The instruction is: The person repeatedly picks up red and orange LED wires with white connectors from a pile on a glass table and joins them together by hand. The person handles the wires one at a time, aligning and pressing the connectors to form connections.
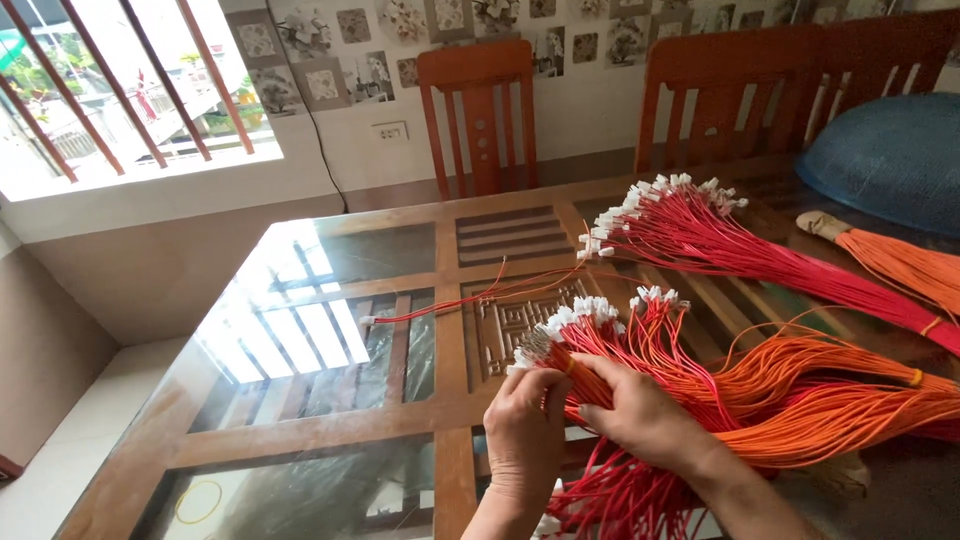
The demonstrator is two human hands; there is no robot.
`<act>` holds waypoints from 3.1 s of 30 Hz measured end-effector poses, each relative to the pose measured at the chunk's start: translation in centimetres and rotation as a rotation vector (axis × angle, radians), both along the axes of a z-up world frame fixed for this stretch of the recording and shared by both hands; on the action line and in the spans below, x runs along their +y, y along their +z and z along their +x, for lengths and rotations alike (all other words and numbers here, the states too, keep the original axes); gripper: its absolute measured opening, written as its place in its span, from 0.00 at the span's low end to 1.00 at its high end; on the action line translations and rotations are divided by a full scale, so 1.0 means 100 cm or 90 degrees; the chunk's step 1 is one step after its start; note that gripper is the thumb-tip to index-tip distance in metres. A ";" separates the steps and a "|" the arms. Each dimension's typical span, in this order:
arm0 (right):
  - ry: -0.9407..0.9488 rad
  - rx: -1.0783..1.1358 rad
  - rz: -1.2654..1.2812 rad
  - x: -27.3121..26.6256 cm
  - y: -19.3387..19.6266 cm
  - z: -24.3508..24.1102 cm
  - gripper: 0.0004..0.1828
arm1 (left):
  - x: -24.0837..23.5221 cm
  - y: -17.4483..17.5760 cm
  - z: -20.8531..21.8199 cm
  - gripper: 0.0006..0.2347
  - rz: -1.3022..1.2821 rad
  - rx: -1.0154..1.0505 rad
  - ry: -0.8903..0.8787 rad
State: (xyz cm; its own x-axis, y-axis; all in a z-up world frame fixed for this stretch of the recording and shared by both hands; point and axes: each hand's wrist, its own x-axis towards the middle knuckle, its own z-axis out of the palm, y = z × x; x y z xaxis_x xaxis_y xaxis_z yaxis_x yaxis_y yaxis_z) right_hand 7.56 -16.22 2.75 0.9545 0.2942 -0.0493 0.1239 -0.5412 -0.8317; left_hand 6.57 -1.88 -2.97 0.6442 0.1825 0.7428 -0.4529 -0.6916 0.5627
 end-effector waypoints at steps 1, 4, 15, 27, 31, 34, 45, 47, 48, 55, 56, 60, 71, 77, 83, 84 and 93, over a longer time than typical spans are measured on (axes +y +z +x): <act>-0.002 0.003 0.004 0.000 -0.007 0.003 0.36 | -0.001 0.000 0.000 0.01 0.004 0.003 -0.002; -0.025 -0.078 -0.052 0.002 -0.025 0.006 0.35 | -0.004 -0.006 0.001 0.04 0.027 0.001 0.007; -0.049 -0.131 -0.058 0.004 -0.032 -0.002 0.33 | 0.000 -0.012 -0.006 0.02 0.085 -0.061 -0.001; -0.058 -0.119 -0.020 0.006 -0.022 -0.011 0.35 | 0.001 -0.008 -0.005 0.06 0.194 -0.103 0.052; -0.079 -0.057 -0.046 0.008 -0.011 -0.018 0.40 | -0.003 -0.006 -0.016 0.02 0.187 -0.076 -0.074; -0.058 -0.105 -0.013 0.007 -0.021 -0.011 0.33 | 0.011 0.012 -0.022 0.02 0.043 -0.086 -0.163; -0.036 -0.198 -0.127 0.011 -0.049 -0.011 0.34 | 0.080 0.085 -0.042 0.06 0.228 0.561 -0.242; -0.039 -0.180 -0.143 0.012 -0.045 -0.012 0.36 | 0.076 0.099 -0.053 0.12 0.186 0.496 -0.368; -0.042 -0.161 -0.161 0.012 -0.042 -0.012 0.37 | 0.074 0.107 -0.058 0.21 0.143 0.429 -0.494; 0.025 -0.424 -0.149 0.004 -0.063 -0.008 0.36 | 0.102 0.108 -0.023 0.17 -0.358 0.549 -0.550; 0.027 -0.502 -0.125 0.005 -0.067 -0.007 0.36 | 0.108 0.103 -0.016 0.20 -0.459 0.539 -0.592; 0.007 -0.379 0.034 0.005 -0.057 -0.011 0.29 | 0.115 0.073 -0.012 0.28 -0.688 0.441 -0.666; -0.038 -0.117 0.131 0.003 -0.017 -0.022 0.31 | 0.089 0.060 -0.031 0.10 -0.616 0.536 -0.340; -0.061 -0.041 0.131 0.006 -0.004 -0.024 0.32 | 0.066 0.065 -0.033 0.06 -0.075 0.460 -0.171; -0.015 -0.220 0.111 -0.003 -0.038 -0.004 0.32 | 0.048 0.090 -0.072 0.05 0.071 0.002 -0.400; 0.013 -0.324 0.033 -0.004 -0.047 -0.003 0.31 | 0.046 0.097 -0.078 0.06 0.072 -0.004 -0.451; 0.134 -0.251 0.117 -0.009 -0.026 -0.012 0.31 | 0.111 0.078 -0.014 0.32 -0.705 0.472 -0.418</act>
State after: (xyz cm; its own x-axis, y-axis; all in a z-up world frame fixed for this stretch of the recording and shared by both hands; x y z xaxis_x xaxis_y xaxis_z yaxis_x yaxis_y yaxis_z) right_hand 6.33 -17.11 0.11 0.8090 0.4524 0.3753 0.5398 -0.3190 -0.7791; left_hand 5.14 9.18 4.81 0.9937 -0.0445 -0.1026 0.1117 0.4421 0.8900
